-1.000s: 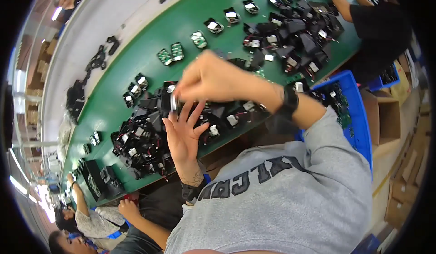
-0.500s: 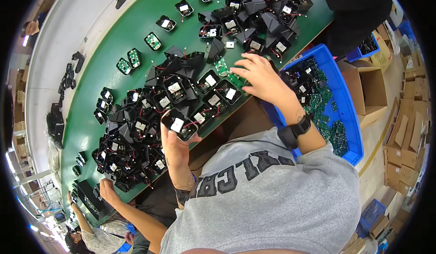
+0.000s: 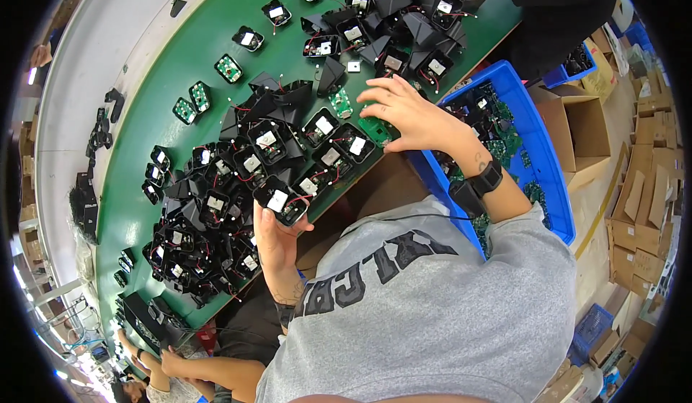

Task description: Assembling circuit boards into black plastic housings on a factory production line.

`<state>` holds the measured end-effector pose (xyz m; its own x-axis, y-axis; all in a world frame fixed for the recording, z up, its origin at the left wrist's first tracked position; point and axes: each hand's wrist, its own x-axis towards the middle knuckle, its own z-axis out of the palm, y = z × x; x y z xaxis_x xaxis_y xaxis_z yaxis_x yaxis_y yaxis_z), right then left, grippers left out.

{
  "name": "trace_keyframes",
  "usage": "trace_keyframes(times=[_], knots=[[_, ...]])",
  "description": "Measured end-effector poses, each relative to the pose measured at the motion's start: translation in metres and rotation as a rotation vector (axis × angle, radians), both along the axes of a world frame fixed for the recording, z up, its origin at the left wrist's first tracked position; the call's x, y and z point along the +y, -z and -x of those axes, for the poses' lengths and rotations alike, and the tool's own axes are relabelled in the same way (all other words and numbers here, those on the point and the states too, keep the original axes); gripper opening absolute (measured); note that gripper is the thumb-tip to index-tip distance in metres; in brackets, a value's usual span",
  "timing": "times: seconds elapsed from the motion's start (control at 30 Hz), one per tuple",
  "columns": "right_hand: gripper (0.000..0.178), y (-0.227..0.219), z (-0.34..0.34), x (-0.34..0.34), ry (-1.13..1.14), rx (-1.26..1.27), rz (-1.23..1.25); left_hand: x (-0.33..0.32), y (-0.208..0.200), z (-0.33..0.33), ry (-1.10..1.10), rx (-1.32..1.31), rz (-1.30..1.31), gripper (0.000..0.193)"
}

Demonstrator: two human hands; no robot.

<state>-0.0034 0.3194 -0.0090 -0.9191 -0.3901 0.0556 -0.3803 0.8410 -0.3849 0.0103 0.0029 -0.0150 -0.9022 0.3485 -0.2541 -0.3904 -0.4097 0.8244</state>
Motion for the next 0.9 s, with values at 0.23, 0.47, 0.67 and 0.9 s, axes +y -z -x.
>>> trace_keyframes(times=[0.23,0.47,0.67,0.9], knots=[[0.095,-0.009,0.001,-0.014,0.087,-0.078,1.06,0.011,-0.012,0.01,0.01,0.075,-0.002,0.071],[0.091,-0.001,0.002,-0.075,0.013,-0.214,1.728,0.027,-0.034,0.021,0.032,0.116,-0.083,0.073],[0.104,0.0,0.0,-0.092,0.056,-0.133,1.689,0.028,-0.035,0.02,0.003,0.097,-0.131,0.074],[0.102,0.007,-0.006,-0.108,-0.027,-0.174,1.712,0.033,-0.037,0.02,0.035,0.078,-0.173,0.076]])
